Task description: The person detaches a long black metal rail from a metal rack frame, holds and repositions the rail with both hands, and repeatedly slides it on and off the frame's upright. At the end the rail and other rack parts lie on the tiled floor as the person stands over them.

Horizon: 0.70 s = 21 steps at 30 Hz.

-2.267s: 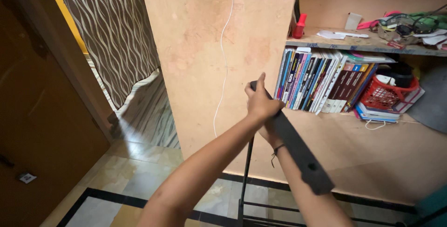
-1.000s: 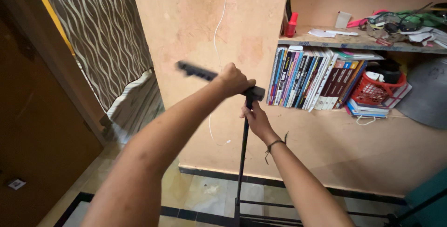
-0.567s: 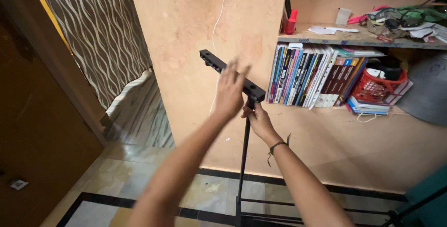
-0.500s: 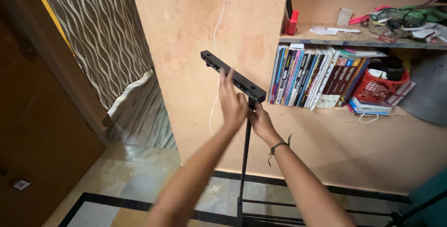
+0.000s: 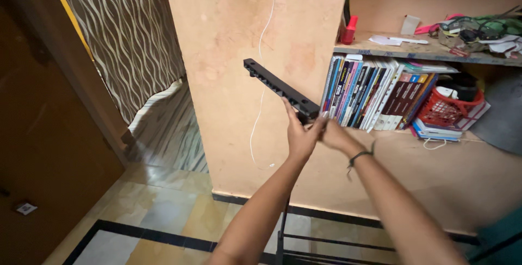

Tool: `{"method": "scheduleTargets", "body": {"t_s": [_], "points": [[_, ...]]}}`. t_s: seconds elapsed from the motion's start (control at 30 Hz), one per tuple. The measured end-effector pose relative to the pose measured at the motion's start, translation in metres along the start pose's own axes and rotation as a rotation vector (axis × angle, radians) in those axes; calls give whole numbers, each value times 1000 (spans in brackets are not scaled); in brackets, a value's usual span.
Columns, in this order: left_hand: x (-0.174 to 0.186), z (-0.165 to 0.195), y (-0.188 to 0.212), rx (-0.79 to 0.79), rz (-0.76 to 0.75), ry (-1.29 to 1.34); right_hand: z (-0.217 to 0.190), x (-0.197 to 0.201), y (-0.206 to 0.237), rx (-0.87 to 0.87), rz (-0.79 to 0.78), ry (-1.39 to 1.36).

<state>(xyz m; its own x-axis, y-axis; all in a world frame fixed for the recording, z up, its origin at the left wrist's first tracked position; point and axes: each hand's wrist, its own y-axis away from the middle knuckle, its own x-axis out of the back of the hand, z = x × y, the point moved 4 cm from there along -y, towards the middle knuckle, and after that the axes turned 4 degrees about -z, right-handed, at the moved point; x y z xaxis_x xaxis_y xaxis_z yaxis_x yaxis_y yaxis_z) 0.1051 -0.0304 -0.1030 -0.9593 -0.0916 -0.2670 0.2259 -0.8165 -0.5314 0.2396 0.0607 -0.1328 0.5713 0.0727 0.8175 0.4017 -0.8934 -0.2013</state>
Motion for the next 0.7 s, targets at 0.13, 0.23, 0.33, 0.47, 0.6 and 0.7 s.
{"method": "scheduleTargets", "body": {"t_s": [0.13, 0.23, 0.33, 0.47, 0.6, 0.7], "points": [[6, -40, -8, -59, 68, -162, -19, 56, -2, -81, 230, -596], [8, -60, -12, -80, -74, -200, -55, 70, -6, -174, 177, -747], [15, -63, -13, -10, -165, -304, -89, 63, -22, -225, 28, -614], [18, -51, -17, 38, -256, -360, -104, 44, -55, -207, -173, -438], [15, -44, -21, 66, -328, -367, -85, 34, -78, -402, -427, -522], [11, -47, -22, 140, -365, -396, -77, 30, -86, -467, -527, -556]]}}
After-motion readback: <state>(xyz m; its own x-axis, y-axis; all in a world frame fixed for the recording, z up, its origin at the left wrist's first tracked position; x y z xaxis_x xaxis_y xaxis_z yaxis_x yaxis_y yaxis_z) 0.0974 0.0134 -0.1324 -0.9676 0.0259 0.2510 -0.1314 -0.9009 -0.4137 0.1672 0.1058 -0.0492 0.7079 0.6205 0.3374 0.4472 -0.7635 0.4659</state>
